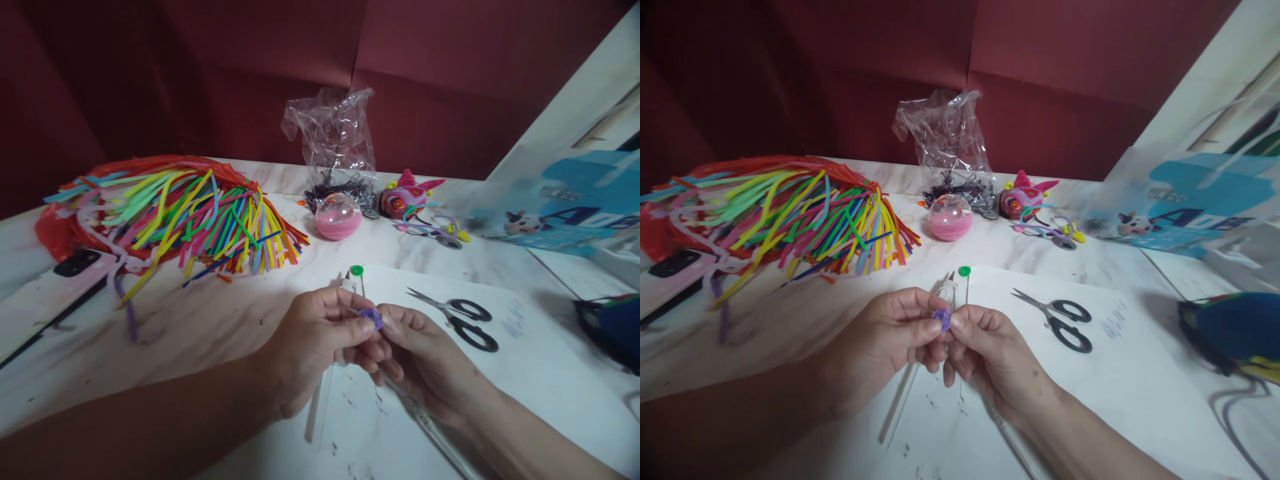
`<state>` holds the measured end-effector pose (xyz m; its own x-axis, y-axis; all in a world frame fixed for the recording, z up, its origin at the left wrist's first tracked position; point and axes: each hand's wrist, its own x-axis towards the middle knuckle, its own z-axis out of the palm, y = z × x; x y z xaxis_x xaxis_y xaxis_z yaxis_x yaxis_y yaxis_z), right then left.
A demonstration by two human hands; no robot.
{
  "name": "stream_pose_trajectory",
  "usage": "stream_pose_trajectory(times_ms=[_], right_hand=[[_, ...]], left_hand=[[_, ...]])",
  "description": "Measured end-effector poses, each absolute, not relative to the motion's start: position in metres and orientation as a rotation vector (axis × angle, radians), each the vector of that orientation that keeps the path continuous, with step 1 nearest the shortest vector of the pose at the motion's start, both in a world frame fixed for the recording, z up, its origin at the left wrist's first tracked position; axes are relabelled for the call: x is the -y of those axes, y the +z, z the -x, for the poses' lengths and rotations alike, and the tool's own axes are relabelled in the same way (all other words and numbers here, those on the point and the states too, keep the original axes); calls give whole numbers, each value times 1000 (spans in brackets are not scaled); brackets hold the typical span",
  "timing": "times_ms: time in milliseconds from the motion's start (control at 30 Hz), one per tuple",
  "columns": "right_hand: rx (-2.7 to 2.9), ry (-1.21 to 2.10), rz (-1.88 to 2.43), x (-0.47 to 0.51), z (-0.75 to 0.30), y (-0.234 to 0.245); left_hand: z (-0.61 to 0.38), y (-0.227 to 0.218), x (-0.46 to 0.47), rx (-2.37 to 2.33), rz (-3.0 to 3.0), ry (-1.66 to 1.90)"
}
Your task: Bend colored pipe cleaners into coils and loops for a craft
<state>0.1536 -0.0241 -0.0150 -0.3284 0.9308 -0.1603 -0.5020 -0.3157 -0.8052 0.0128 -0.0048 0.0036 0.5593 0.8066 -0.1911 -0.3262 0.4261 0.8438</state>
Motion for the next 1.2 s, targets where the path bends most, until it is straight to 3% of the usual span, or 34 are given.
stream_pose_trajectory(times_ms=[500, 700, 1200], right_hand=[[744, 1621, 879, 26, -156, -13], [1021, 1338, 947, 37, -155, -12], [1328, 1243, 1153, 34, -170, -5]], left_hand=[[-11, 7, 7, -654, -759, 838], [-13, 11, 6, -737, -825, 848], [-12, 13, 6, -817, -1260, 875]])
